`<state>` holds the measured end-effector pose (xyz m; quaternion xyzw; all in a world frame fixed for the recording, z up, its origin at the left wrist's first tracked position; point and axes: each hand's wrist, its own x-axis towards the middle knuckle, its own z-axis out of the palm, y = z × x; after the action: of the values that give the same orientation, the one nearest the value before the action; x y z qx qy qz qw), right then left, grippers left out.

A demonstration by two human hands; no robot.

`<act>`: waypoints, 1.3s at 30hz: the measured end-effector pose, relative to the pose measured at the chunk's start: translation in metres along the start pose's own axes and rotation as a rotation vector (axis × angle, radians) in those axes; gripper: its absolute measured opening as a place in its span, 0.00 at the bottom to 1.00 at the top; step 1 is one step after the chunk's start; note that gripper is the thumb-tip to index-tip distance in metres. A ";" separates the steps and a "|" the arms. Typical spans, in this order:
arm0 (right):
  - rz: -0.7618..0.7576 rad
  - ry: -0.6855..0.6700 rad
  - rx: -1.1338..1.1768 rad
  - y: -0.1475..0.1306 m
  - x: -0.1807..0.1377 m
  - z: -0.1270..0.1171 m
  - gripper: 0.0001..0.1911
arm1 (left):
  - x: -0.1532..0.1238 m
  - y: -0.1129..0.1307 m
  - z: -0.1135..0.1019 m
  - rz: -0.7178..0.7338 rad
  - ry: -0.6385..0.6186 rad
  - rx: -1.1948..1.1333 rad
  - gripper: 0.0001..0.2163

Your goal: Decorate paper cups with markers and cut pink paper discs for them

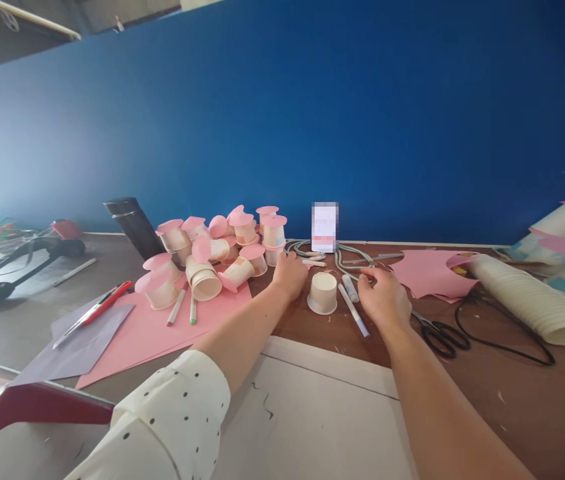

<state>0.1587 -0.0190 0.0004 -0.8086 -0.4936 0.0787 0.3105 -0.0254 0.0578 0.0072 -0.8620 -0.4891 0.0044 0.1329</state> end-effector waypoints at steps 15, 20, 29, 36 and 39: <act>-0.074 0.094 0.289 0.004 0.006 0.008 0.17 | -0.027 -0.014 -0.037 -0.461 0.704 -0.372 0.09; 0.004 -0.092 0.965 -0.001 0.005 0.007 0.19 | -0.050 0.012 -0.026 -0.331 1.129 -0.519 0.07; 0.085 -0.495 1.349 -0.011 -0.003 -0.012 0.24 | -0.059 0.026 -0.018 -0.056 1.176 -0.451 0.06; 0.021 -0.495 1.432 -0.008 -0.003 -0.012 0.13 | -0.059 0.028 -0.016 -0.021 1.183 -0.472 0.06; 0.016 -0.488 1.410 -0.011 -0.005 -0.014 0.13 | -0.060 0.026 -0.019 -0.024 1.147 -0.538 0.06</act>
<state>0.1541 -0.0262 0.0171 -0.3805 -0.3751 0.5563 0.6365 -0.0321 -0.0101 0.0121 -0.7248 -0.3338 -0.5831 0.1525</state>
